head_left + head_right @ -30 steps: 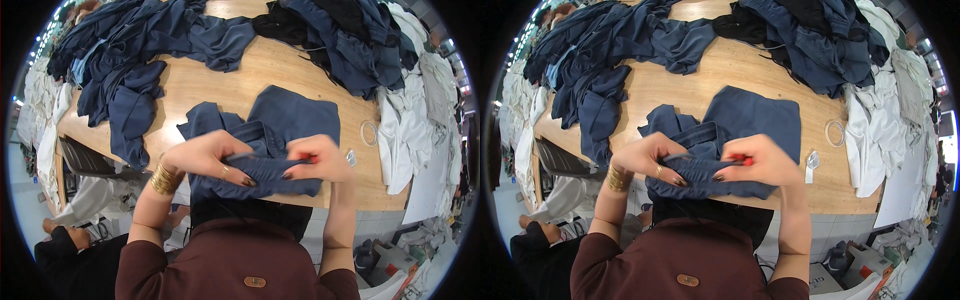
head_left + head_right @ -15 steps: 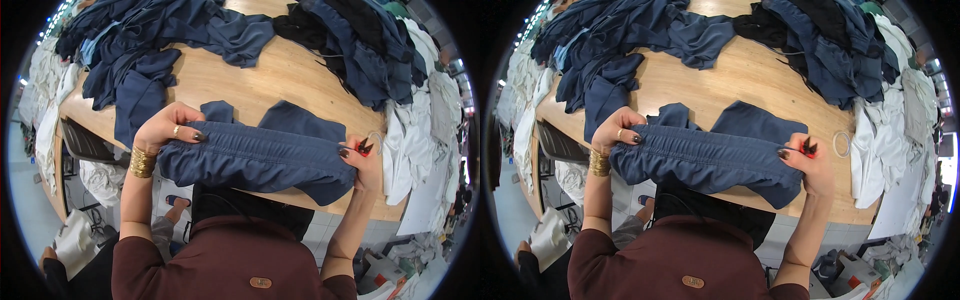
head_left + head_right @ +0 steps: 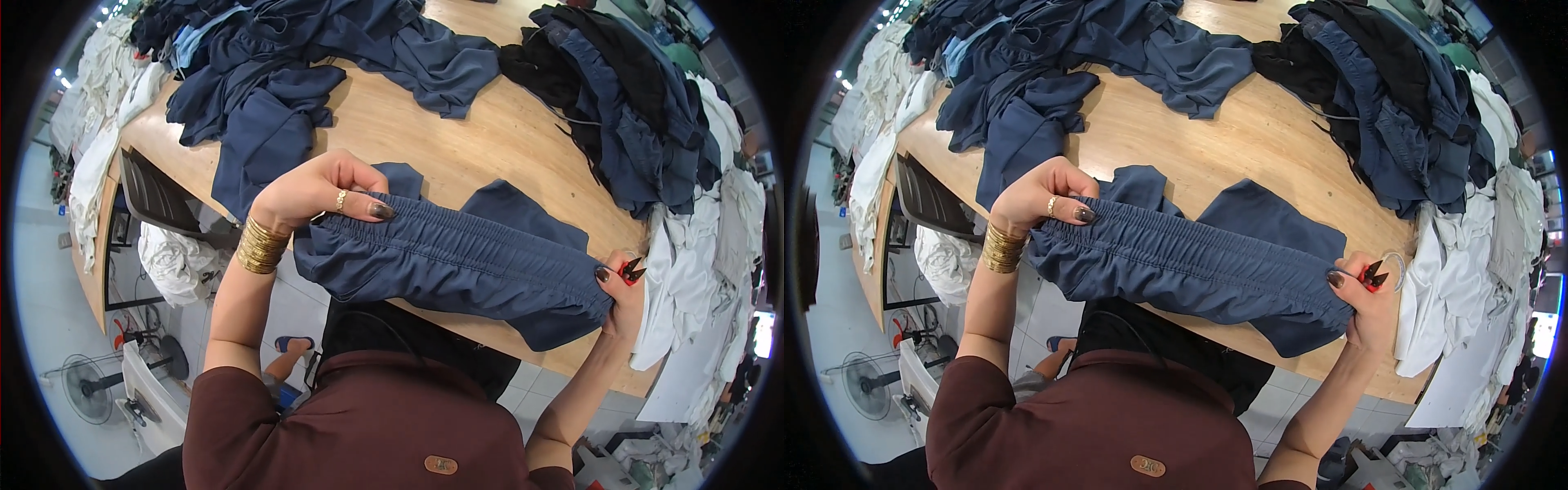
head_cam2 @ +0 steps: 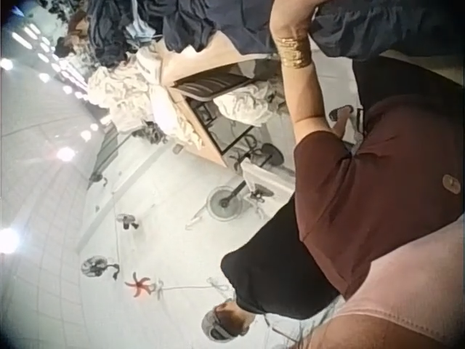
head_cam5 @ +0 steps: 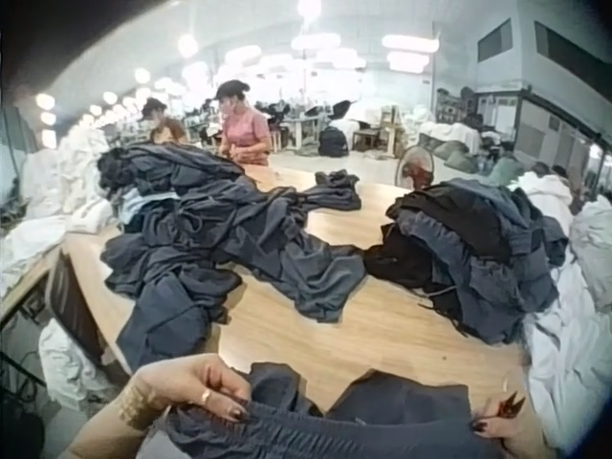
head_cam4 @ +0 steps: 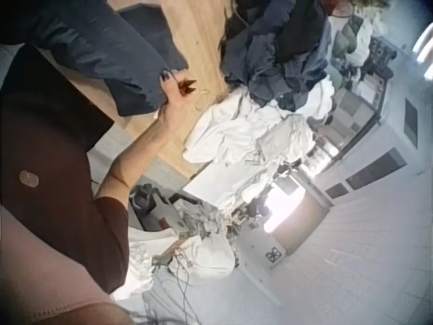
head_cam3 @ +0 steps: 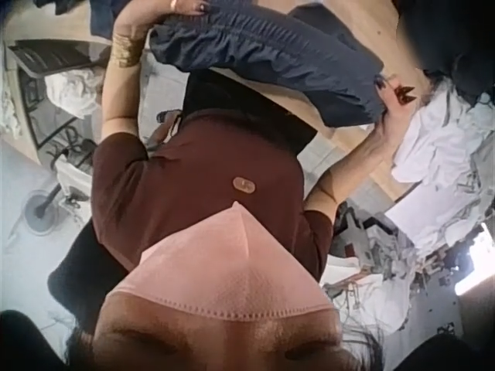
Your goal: Trimming loose threads from the seams and waistbands of manufactured pants in a garment factory.
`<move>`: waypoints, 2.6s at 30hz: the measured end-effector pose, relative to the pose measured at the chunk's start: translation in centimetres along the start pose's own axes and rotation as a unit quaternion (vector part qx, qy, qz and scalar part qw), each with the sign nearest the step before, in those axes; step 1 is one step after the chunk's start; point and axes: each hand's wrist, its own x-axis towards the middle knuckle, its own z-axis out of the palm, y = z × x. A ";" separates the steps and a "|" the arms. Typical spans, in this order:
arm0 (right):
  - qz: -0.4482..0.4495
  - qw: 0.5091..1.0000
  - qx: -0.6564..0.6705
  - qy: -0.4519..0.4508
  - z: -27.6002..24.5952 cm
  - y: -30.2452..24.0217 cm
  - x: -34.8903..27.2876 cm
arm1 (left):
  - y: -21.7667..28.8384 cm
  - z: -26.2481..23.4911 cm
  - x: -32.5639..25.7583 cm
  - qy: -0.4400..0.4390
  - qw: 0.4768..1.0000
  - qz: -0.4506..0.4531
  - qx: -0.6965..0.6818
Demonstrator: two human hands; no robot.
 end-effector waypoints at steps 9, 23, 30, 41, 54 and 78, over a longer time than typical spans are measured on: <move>-0.036 0.987 -0.134 0.084 1.4 -0.7 1.5 | -0.1 1.4 0.5 0.034 0.998 -0.031 0.040; -0.346 0.873 -0.334 -0.073 10.6 -0.2 -0.5 | -3.4 8.2 3.4 0.108 0.993 0.032 0.018; -0.261 0.932 -0.250 -0.004 10.6 0.6 -1.5 | -4.2 8.9 3.9 0.115 0.991 0.050 0.039; -0.281 0.867 -0.410 0.021 9.0 0.5 -3.2 | -3.3 9.8 3.8 0.145 0.985 0.061 0.075; -0.318 0.770 -0.552 -0.016 9.4 -0.9 -3.5 | -3.1 10.2 3.7 0.136 0.981 0.068 0.123; -0.319 0.757 -0.569 -0.038 9.5 -1.6 -3.4 | -3.2 10.1 3.6 0.142 0.981 0.065 0.113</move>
